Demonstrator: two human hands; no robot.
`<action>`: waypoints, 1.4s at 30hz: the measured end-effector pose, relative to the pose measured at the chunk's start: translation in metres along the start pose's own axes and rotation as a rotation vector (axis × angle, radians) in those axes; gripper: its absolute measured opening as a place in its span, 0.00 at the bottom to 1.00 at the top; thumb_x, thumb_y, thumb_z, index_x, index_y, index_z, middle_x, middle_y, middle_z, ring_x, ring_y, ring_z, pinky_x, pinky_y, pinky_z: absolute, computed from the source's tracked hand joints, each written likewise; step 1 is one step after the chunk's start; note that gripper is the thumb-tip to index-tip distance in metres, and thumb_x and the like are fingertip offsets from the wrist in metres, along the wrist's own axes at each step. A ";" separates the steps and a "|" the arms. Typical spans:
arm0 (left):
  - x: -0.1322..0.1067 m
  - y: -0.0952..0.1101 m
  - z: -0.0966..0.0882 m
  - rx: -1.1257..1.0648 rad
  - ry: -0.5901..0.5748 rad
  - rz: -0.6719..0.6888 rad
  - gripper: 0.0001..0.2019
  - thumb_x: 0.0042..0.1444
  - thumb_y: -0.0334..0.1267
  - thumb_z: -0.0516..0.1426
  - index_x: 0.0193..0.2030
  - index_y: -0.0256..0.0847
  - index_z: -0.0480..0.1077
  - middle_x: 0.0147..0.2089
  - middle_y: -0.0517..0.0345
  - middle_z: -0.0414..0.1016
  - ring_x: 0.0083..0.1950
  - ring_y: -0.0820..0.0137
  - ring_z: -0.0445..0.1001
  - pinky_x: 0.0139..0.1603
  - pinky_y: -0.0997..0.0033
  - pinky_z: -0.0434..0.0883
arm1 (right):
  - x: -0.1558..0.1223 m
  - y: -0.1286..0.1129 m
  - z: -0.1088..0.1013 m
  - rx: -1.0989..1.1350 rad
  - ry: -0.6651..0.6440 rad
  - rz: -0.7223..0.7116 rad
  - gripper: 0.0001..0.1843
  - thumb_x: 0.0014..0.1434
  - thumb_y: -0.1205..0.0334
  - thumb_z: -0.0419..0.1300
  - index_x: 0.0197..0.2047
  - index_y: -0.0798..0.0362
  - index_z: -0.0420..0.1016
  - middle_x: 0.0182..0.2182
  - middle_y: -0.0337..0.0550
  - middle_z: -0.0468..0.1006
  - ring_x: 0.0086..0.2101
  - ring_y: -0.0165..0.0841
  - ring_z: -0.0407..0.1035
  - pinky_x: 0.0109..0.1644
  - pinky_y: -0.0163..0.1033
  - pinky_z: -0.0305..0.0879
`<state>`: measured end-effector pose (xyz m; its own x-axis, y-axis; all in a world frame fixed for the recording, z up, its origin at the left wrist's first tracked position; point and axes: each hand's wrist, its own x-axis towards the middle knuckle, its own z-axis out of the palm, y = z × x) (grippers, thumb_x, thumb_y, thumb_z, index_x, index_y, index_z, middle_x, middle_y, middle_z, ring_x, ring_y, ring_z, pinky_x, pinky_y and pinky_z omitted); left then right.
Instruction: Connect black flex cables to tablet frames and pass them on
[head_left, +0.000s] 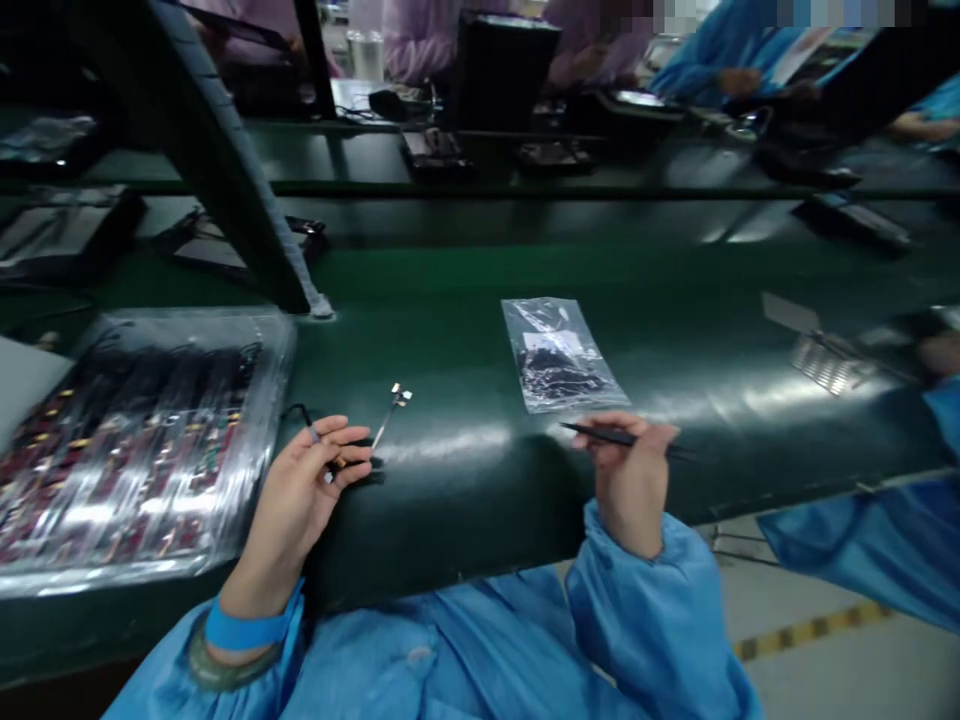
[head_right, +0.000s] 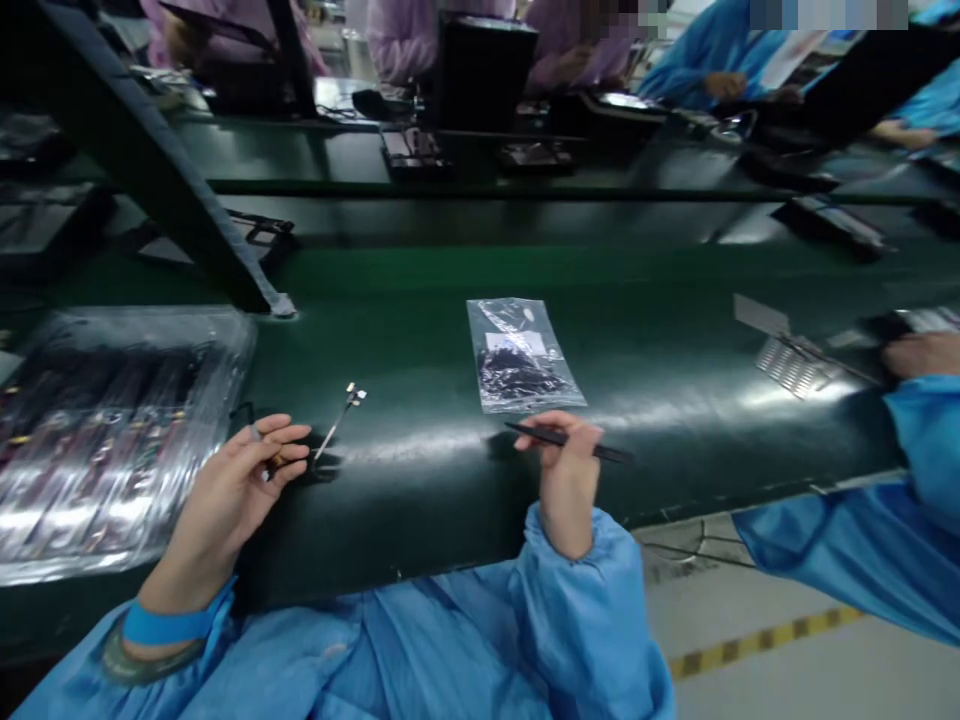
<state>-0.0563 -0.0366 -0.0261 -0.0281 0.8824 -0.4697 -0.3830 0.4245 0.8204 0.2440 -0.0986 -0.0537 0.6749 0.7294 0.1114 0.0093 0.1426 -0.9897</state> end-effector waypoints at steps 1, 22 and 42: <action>0.000 0.000 0.003 -0.012 -0.008 -0.013 0.09 0.49 0.26 0.60 0.39 0.35 0.72 0.35 0.53 0.80 0.29 0.71 0.79 0.29 0.77 0.78 | 0.002 0.008 -0.015 -0.030 0.067 0.010 0.28 0.62 0.36 0.48 0.33 0.51 0.74 0.29 0.39 0.77 0.27 0.30 0.73 0.37 0.38 0.71; 0.013 -0.016 0.017 0.039 0.030 0.255 0.05 0.50 0.27 0.61 0.35 0.37 0.74 0.46 0.52 0.79 0.57 0.63 0.73 0.64 0.63 0.65 | 0.032 0.025 -0.024 -0.424 0.000 -0.059 0.12 0.52 0.53 0.65 0.38 0.50 0.78 0.36 0.43 0.80 0.38 0.39 0.74 0.48 0.49 0.70; -0.006 -0.016 0.035 0.098 -0.140 -0.031 0.09 0.46 0.27 0.59 0.37 0.35 0.72 0.38 0.46 0.81 0.32 0.66 0.79 0.23 0.77 0.74 | 0.031 0.036 -0.024 -0.305 0.144 -0.021 0.18 0.54 0.50 0.64 0.43 0.52 0.70 0.35 0.43 0.78 0.35 0.38 0.76 0.44 0.48 0.73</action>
<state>-0.0175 -0.0419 -0.0252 0.1138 0.8852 -0.4511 -0.2899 0.4638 0.8371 0.2828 -0.0868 -0.0880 0.7696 0.6231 0.1396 0.2296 -0.0661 -0.9710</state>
